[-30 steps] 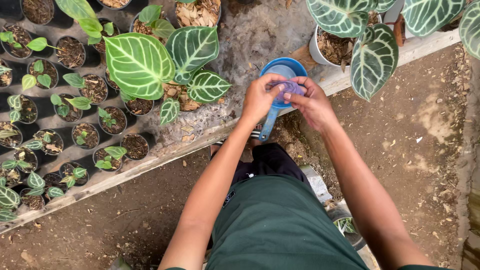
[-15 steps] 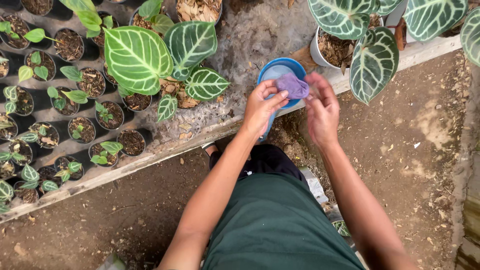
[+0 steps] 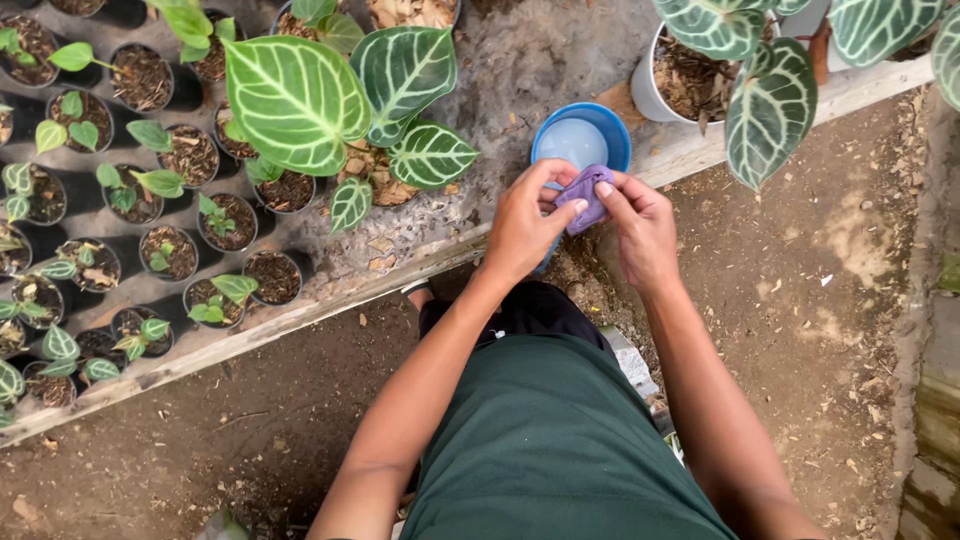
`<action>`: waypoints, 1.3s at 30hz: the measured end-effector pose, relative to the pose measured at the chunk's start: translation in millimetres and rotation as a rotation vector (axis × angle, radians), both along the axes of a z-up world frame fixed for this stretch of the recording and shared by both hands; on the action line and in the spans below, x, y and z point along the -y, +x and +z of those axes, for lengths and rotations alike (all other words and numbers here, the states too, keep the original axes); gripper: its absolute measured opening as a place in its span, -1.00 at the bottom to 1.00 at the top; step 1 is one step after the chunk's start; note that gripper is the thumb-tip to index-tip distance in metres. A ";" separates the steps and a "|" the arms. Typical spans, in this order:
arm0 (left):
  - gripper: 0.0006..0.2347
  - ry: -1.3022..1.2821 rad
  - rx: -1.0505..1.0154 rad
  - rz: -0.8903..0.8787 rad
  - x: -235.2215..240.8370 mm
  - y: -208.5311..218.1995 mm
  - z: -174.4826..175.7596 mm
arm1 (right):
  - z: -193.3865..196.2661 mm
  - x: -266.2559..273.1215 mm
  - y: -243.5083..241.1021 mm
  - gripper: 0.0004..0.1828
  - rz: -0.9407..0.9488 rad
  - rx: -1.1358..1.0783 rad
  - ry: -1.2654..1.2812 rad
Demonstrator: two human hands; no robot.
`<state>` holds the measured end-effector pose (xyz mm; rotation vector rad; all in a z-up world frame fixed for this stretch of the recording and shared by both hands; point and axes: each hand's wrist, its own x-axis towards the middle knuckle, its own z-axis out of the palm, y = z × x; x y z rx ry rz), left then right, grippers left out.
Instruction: The person wipes the leaves of potted plants with a purple cloth, dipping the cloth into a blue water container between leaves. The person moves among rows of potted plants, handling several leaves and pots while cleaning.
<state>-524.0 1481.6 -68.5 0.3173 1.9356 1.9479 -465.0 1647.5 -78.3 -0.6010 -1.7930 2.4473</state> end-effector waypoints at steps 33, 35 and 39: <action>-0.75 -0.509 -0.075 0.379 -9.3 20.8 -70.7 | -8.8 -43.4 -31.4 -0.76 -0.027 0.084 -0.180; -0.69 -0.497 0.113 0.289 -10.0 24.8 -77.0 | -11.0 -46.2 -43.6 -0.76 0.038 0.056 0.023; -0.70 -0.415 0.186 0.233 -16.3 46.1 -97.2 | -22.6 -44.6 -64.1 -0.69 0.174 -0.037 0.774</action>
